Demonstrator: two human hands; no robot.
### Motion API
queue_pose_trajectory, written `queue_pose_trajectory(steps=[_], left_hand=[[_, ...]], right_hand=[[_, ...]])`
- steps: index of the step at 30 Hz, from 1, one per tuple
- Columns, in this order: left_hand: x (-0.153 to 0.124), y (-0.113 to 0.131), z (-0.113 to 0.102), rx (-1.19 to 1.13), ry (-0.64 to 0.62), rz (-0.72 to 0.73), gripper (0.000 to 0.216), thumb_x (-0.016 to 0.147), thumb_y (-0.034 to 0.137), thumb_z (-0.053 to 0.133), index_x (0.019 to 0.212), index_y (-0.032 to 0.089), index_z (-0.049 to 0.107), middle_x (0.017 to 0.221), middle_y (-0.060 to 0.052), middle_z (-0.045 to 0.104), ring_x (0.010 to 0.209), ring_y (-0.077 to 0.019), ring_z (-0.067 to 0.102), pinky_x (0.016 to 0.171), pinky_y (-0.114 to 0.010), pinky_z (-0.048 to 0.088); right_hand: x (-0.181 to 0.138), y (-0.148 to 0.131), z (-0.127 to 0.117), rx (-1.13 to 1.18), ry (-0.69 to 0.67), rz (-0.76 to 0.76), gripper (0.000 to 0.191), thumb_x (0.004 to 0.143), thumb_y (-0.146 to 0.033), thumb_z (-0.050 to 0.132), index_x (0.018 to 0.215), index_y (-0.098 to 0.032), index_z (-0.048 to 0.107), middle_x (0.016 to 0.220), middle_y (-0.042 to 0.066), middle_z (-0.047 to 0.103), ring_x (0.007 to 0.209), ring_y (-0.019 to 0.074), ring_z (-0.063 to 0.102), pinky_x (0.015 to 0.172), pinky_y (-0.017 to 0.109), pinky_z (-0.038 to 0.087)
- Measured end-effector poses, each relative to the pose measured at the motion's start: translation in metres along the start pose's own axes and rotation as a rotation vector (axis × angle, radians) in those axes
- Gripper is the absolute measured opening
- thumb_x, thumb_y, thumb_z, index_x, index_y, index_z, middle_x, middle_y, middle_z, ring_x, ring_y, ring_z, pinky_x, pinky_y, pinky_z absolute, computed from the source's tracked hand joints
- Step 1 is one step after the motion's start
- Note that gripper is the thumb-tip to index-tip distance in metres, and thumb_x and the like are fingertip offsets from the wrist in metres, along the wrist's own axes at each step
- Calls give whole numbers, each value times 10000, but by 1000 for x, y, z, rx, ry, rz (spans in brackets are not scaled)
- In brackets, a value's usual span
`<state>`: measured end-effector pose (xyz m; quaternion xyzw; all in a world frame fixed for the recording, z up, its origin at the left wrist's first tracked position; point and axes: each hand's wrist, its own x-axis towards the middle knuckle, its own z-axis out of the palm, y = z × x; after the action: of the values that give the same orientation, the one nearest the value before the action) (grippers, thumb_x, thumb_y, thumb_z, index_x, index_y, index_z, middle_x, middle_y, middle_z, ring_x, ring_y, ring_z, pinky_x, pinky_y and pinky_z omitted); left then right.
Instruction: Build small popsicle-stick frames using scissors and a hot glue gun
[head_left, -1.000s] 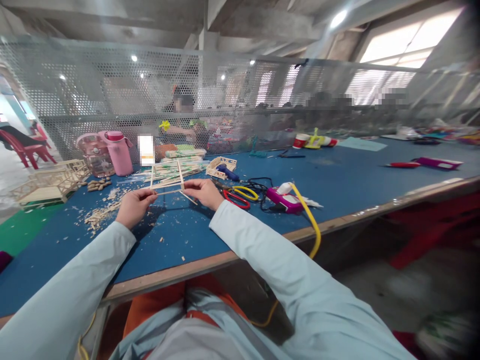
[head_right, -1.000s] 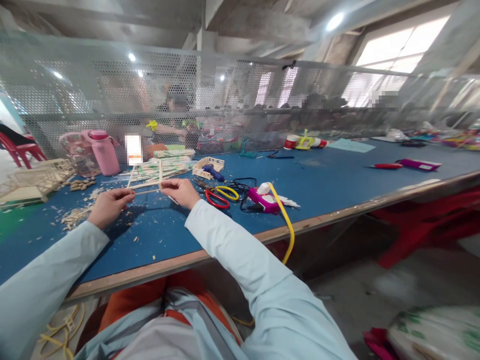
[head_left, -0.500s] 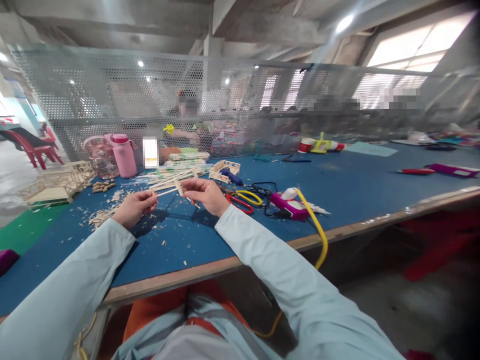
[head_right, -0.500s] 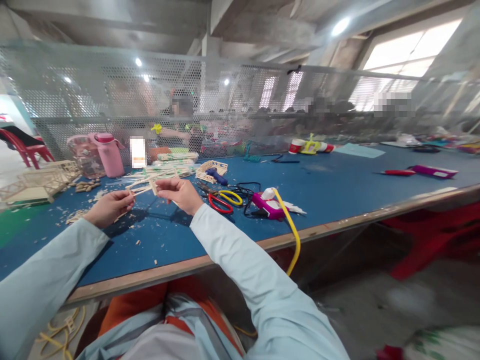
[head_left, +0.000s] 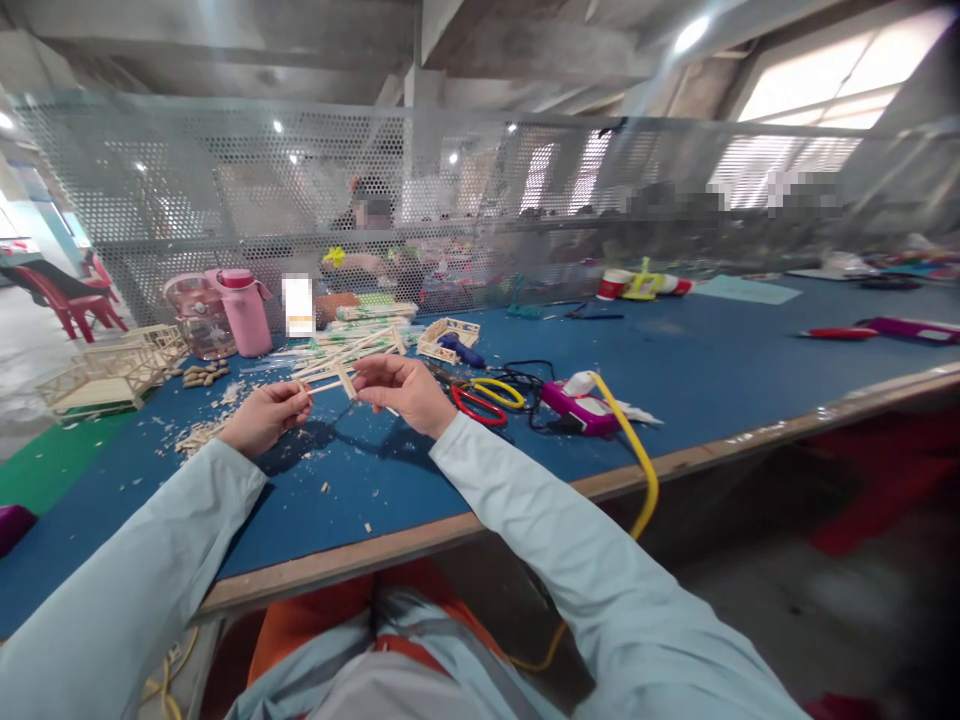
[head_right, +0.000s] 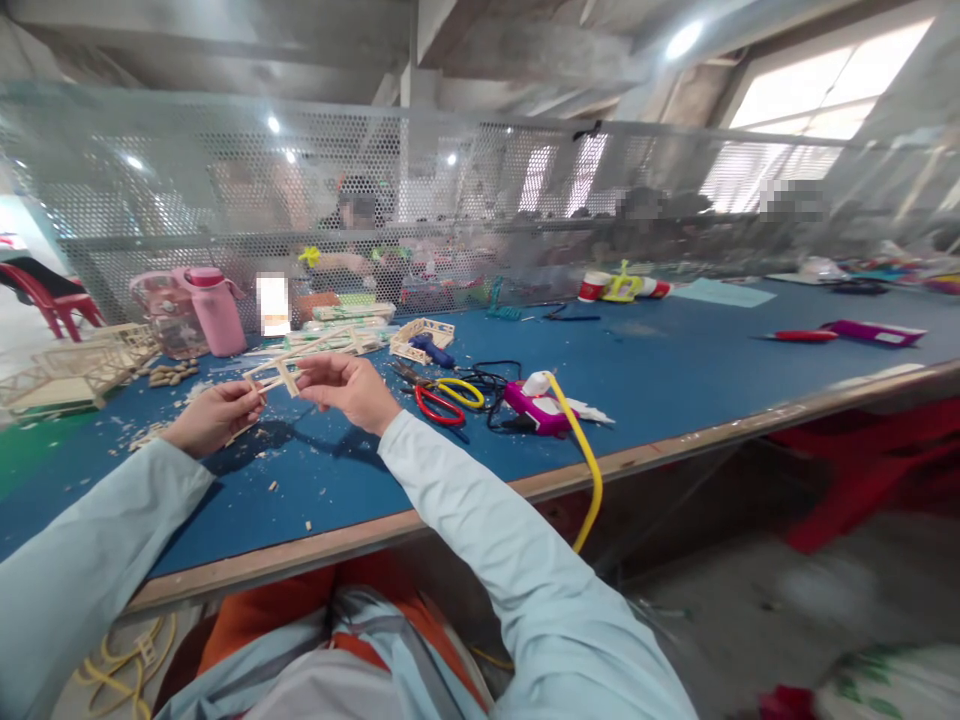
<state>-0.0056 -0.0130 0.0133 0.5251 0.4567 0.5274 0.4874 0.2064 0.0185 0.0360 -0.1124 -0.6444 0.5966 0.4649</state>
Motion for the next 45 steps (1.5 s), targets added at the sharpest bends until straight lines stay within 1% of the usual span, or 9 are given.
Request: queue_pose_trajectory(steps=[11,17,21,25,29,32,35,39,45], left_hand=[[-3,6,4,33,42,20,382,456,428,786,579,142,566,537,43,487,495,-48,414,479,-168,368],[-6,11,6,137,127,96,376,493,455,757,638,139,613,547,32,507,514,-67,437,511,-191,404],[-9,12,10,227,178,163,348,547,450,722,670,137,634,533,29,512,494,-73,436,524,-209,425],[-14,15,16,386,234,239,336,601,445,675,712,128,660,533,13,543,500,-88,457,524,-215,425],[-20,19,25,553,283,325,318,657,436,615,710,127,666,515,6,558,499,-99,468,514,-214,411],[-22,20,30,609,311,356,325,673,431,588,745,127,676,531,-6,587,503,-112,491,515,-220,411],[-22,19,31,656,322,386,324,677,422,581,765,128,684,586,-23,628,524,-121,515,531,-226,415],[-20,15,26,705,312,401,331,688,424,574,784,130,693,661,-45,661,567,-137,542,563,-238,422],[-16,10,19,732,272,339,336,692,432,567,787,138,700,638,-33,659,581,-146,551,572,-234,415]], right_hand=[[1,3,-4,-45,-11,-2,315,577,-187,720,879,-167,634,708,-17,646,623,100,600,439,174,435],[6,12,-19,-105,74,54,359,556,-180,717,899,-155,614,714,-8,654,588,93,577,439,178,433],[9,17,-25,-169,108,100,376,562,-187,709,922,-153,607,733,3,656,627,107,591,454,178,435],[10,22,-28,-204,129,133,398,574,-194,700,958,-160,602,776,13,665,689,118,609,481,175,441],[10,24,-29,-229,148,142,406,582,-203,695,973,-156,595,798,27,676,695,117,613,487,174,443],[9,23,-29,-234,156,154,394,596,-238,694,967,-151,596,827,42,681,699,120,616,493,180,451],[8,22,-29,-236,153,167,380,615,-292,691,958,-152,605,853,51,681,703,121,618,499,182,456],[8,23,-32,-287,151,135,384,634,-349,678,955,-147,617,832,49,678,680,116,606,488,182,449],[10,26,-34,-419,129,113,316,669,-339,631,906,-130,639,728,24,652,621,105,571,462,176,418]])
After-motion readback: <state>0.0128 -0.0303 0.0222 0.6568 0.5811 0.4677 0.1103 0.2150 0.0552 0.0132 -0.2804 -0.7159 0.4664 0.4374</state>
